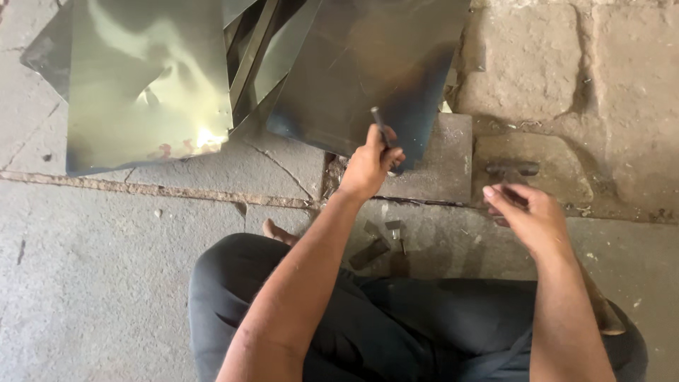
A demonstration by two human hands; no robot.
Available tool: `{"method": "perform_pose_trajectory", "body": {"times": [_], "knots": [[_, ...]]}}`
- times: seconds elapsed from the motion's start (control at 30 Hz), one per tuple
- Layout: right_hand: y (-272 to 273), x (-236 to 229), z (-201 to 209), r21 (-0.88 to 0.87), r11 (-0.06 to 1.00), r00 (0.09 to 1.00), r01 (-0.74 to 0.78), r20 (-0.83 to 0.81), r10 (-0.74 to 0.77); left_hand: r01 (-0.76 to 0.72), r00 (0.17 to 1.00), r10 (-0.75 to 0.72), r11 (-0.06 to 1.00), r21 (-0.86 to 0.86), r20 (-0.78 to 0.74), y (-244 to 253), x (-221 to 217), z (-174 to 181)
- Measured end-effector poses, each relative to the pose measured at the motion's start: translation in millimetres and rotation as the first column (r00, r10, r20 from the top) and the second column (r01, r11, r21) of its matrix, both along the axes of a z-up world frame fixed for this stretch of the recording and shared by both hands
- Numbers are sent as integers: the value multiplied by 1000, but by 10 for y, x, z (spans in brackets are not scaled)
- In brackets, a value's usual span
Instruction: The person sits on the floor and uses a hammer and a metal punch to create holes in rectangular metal sheets. They repeatedly position the punch on the edge of a sheet and strike it with the hammer, then move the sheet to a new position to continue the process.
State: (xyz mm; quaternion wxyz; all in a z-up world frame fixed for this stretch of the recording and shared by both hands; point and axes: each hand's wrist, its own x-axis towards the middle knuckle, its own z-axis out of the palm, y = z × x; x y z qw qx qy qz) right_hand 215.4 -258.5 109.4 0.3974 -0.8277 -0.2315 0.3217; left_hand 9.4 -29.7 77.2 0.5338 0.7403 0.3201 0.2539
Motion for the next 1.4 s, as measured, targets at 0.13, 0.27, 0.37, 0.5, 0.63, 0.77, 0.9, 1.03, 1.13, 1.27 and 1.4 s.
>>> {"method": "perform_pose_trajectory", "body": {"times": [0.13, 0.27, 0.37, 0.5, 0.63, 0.77, 0.9, 1.03, 1.13, 1.27, 1.4], "knots": [[-83, 118, 28, -284, 958, 975, 45, 220, 19, 26, 1000, -26, 999, 23, 11, 14, 15, -60], [-293, 277, -3, -228, 967, 936, 116, 351, -30, 50, 997, -52, 998, 39, 50, 6, -7, -107], [-439, 485, -162, -399, 914, 929, 72, 360, 84, 36, 999, -35, 999, 23, -40, 5, 14, -100], [-449, 689, -512, -651, 759, 934, -10, 265, 239, 45, 998, -43, 998, 54, -39, -23, 14, -75], [-462, 656, -475, -629, 777, 911, -6, 317, 264, 45, 998, -41, 996, 79, -41, -61, 6, -69], [-462, 229, 58, -371, 927, 996, 59, 85, -30, 31, 999, -28, 996, 84, -33, -60, 13, -59], [-382, -208, 664, 16, 995, 974, 97, -206, -92, 40, 996, -33, 996, 76, -86, -63, 18, -51], [-330, -592, 1037, 180, 980, 942, 89, -336, -24, 98, 988, -79, 984, 146, -129, -62, 15, -23], [-415, -769, 1282, 249, 968, 945, 39, -324, 46, 116, 991, -98, 965, 236, -87, -58, 24, -35], [-535, -948, 1327, 572, 810, 959, -128, -137, 248, 144, 983, -118, 972, 188, -141, -46, 25, -114], [-180, -1091, 1134, 130, 984, 986, -124, -96, 137, 132, 988, -104, 956, 263, -117, -84, -5, -95]]}}
